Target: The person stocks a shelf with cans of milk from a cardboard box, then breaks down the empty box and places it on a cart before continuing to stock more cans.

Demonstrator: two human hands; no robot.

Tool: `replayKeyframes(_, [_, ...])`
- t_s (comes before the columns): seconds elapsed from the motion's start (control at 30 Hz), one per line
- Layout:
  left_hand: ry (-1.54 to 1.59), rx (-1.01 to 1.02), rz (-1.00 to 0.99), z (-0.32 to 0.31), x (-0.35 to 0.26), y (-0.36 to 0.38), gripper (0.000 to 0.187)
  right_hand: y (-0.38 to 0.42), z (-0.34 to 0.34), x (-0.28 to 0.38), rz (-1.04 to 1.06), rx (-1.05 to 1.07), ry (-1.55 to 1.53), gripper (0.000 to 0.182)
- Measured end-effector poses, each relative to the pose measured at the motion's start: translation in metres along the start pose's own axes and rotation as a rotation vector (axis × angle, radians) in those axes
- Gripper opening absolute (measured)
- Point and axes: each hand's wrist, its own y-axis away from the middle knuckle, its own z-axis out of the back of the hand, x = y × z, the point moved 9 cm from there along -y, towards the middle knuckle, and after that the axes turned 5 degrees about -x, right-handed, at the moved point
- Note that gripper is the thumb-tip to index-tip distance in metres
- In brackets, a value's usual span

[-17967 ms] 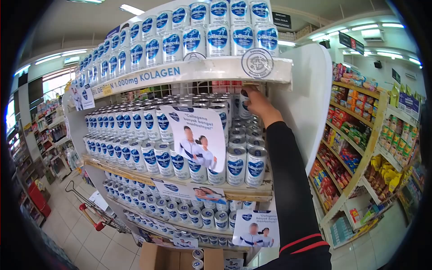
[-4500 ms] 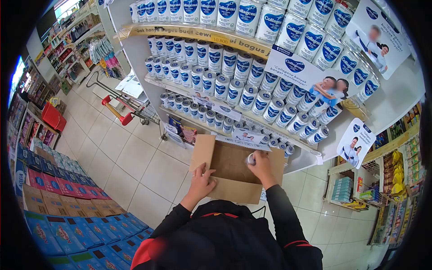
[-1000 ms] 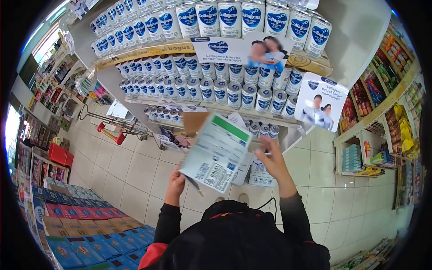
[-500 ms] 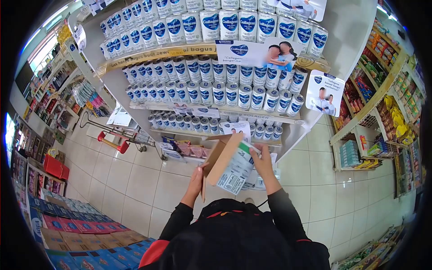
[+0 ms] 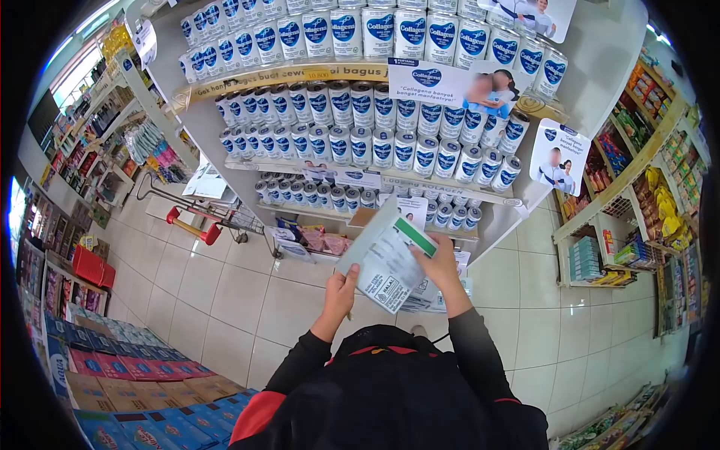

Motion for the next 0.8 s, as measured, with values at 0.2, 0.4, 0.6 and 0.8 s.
replayKeyframes(0.2, [0.125, -0.178, 0.208, 0.019, 0.028, -0.002, 0.049, 0.017, -0.027, 0.055, 0.196, 0.138, 0.586, 0.077])
replayKeyframes(0.4, [-0.033, -0.377, -0.153, 0.055, -0.004, -0.013, 0.043, -0.002, -0.054, 0.043, 0.221, 0.253, 0.446, 0.083])
replayKeyframes(0.6, [-0.523, -0.01, -0.776, -0.006, -0.15, 0.01, 0.046, -0.004, -0.071, 0.04, 0.235, 0.322, 0.48, 0.087])
replayKeyframes(0.8, [-1.039, 0.35, -0.333, -0.006, -0.066, -0.042, 0.039, -0.021, -0.052, 0.033, 0.228, 0.425, 0.273, 0.082])
